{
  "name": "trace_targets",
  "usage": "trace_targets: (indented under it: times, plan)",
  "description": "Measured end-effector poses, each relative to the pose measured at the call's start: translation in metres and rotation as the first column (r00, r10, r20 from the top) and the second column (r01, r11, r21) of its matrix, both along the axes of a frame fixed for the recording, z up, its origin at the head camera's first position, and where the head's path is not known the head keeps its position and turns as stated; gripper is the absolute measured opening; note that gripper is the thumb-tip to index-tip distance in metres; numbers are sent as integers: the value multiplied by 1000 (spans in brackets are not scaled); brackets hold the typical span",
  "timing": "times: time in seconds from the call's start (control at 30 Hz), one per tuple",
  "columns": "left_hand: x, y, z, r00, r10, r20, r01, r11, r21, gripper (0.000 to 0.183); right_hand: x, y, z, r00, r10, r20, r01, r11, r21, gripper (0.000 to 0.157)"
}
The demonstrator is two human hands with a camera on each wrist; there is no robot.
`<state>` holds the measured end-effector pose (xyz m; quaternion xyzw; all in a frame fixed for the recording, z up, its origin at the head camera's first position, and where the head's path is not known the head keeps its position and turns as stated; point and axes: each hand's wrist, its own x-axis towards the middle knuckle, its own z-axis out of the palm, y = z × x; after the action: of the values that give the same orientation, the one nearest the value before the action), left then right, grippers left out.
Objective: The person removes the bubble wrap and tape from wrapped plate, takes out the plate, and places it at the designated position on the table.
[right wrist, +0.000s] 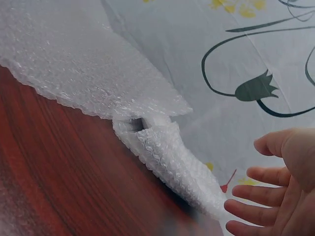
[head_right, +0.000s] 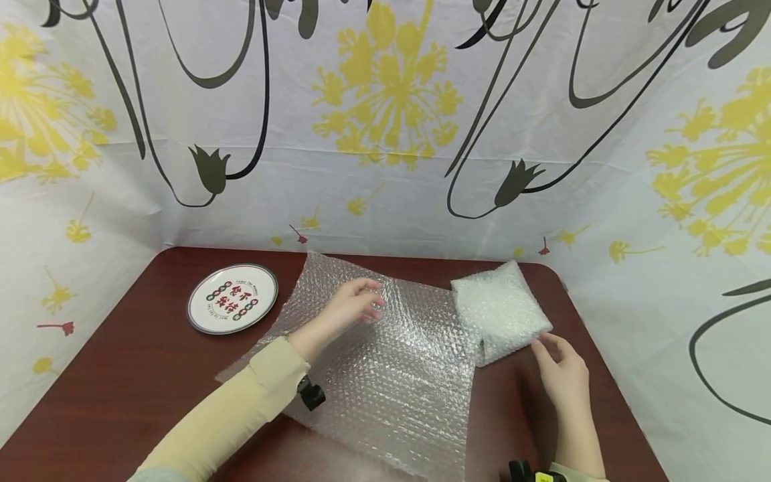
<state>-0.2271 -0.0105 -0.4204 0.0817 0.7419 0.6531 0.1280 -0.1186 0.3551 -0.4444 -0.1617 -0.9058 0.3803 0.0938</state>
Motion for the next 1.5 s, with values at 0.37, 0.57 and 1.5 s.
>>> trace_targets:
  times: [0.37, 0.57, 1.5]
  plan:
    - [-9, 22, -9, 1000, 21, 23, -22, 1000, 22, 36, -10, 10, -14, 995, -98, 14, 99, 978, -185, 55]
    - [-10, 34, -11, 999, 8, 37, -9, 999, 38, 34, -18, 12, -21, 989, -146, 32, 149, 942, -302, 57]
    - [-33, 85, -11, 1000, 29, 1, -29, 987, 158, 27, -45, 26, -35, 972, -228, 55, 213, 755, -620, 72]
